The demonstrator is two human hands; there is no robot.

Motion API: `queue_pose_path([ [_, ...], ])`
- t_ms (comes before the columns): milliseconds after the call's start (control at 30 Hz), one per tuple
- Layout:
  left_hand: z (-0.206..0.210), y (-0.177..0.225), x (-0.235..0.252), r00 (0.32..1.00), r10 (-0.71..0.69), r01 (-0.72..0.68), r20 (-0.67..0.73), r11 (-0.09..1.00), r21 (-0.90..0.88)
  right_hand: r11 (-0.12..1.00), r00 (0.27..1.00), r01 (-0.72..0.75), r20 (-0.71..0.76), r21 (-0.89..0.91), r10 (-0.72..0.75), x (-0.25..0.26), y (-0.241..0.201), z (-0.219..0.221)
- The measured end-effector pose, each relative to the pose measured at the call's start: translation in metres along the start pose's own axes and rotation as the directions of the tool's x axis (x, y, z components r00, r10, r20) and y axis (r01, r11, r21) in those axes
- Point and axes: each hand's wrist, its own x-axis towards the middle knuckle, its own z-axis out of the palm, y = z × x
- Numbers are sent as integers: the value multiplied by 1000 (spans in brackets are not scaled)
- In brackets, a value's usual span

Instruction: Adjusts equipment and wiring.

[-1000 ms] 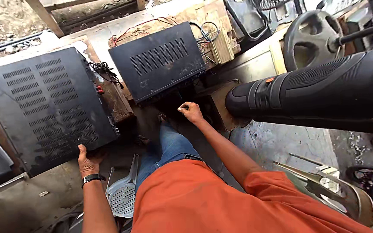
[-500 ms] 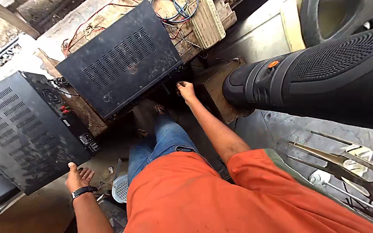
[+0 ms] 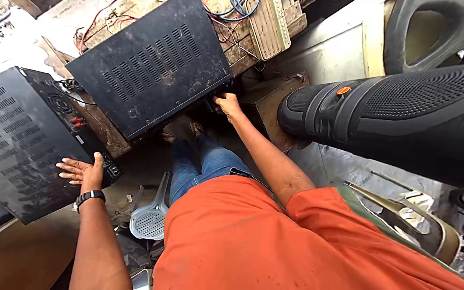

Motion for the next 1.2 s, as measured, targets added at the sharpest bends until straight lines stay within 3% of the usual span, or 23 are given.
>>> queue_pose_path([
  [133, -10, -3, 2, 994, -27, 35, 108, 997, -65, 996, 996, 86, -5, 29, -86, -14, -6, 3],
  [200, -12, 0, 2, 991, -15, 21, 133, 999, -37, 999, 999, 30, 29, -33, -29, -21, -1, 7],
  [267, -10, 4, 6, 991, -15, 20, 136, 999, -36, 989, 985, -32, 165, -148, 56, -27, -2, 17],
  [400, -11, 2, 4, 988, -34, 38, 152, 999, -23, 953, 896, -1, 423, -303, 135, -50, 20, 76],
  [533, -9, 3, 7, 988, -34, 40, 154, 999, -35, 974, 835, -52, 526, -222, 165, -74, 28, 148],
  [700, -4, -4, 10, 991, -10, 18, 132, 998, -54, 969, 850, -229, 467, -93, 246, -85, 27, 199],
  [1000, -3, -7, 12, 990, -3, 12, 137, 998, -68, 893, 865, -405, 399, 196, 305, -66, 37, 216],
  [1200, -7, -3, 12, 988, -9, 16, 154, 999, -42, 913, 862, -387, 402, 124, 311, -54, 34, 220],
])
